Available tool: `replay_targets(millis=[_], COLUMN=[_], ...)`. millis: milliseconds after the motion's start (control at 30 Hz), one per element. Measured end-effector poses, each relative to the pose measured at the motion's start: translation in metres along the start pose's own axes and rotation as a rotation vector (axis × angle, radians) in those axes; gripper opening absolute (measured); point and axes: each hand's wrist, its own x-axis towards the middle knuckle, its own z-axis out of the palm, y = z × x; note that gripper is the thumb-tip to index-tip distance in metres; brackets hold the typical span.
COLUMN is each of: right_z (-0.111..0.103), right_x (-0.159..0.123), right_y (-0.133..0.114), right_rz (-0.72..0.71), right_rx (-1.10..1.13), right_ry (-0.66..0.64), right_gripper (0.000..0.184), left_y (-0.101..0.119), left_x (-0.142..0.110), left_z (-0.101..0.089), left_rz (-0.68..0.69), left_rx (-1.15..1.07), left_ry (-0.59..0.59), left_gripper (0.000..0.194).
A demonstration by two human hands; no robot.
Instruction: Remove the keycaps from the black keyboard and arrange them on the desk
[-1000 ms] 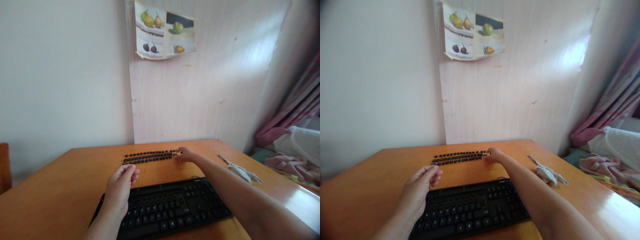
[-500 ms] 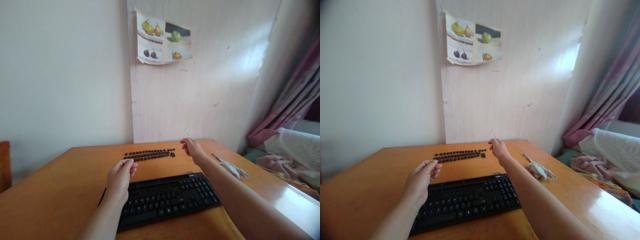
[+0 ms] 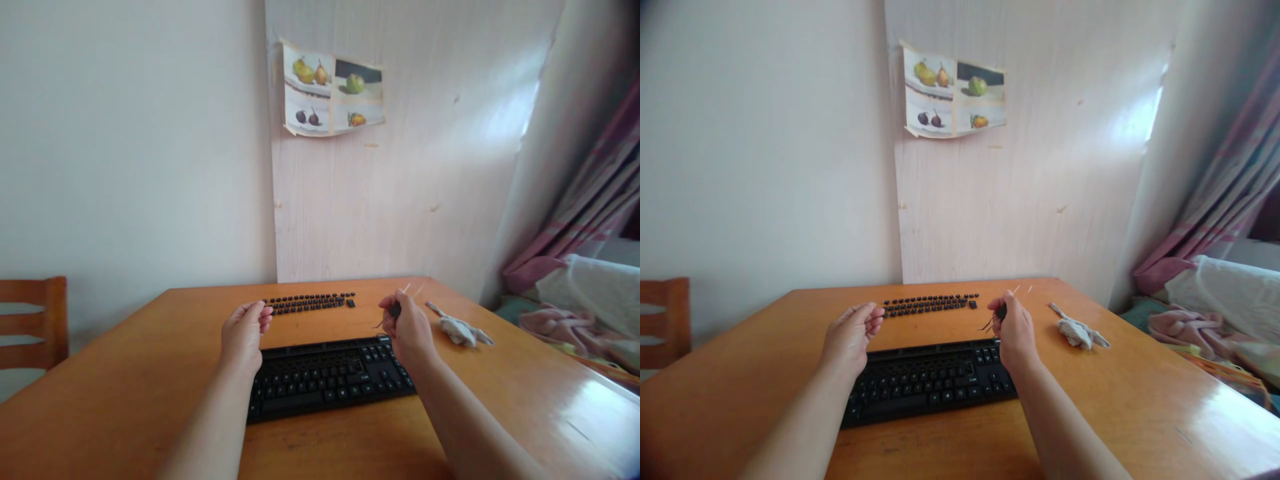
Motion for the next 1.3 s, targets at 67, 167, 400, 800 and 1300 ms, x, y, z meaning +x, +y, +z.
replay_targets(millis=[67,167,400,800,1300], right_z=[0.004,0.005,-0.002,-0.010,-0.016], right_x=[-0.009,-0.016,-0.020,-0.012,-0.005], right_y=[0.005,0.010,0.019,0.029,0.039], right_rz=[-0.051,-0.151,-0.281,-0.610,-0.624], right_rx=[-0.032,-0.124,-0.388,-0.677,-0.748], right_ry=[0.004,0.020,-0.048,-0.140,-0.106], right_gripper=[0.044,0.046,0.050,0.036,0.036], left_y=[0.001,0.005,0.016,0.023,0.009], left_x=[0.004,0.009,0.016,0.017,0.024], left_z=[-0.003,-0.008,-0.019,-0.026,-0.077], left_rz=[-0.004,-0.007,0.054,0.056,-0.007], left_rx=[-0.020,-0.061,-0.127,-0.139,0.119], left_ry=[0.031,0.087,0.216,0.304,0.142], left_gripper=[0.025,0.023,0.020,0.019,0.024])
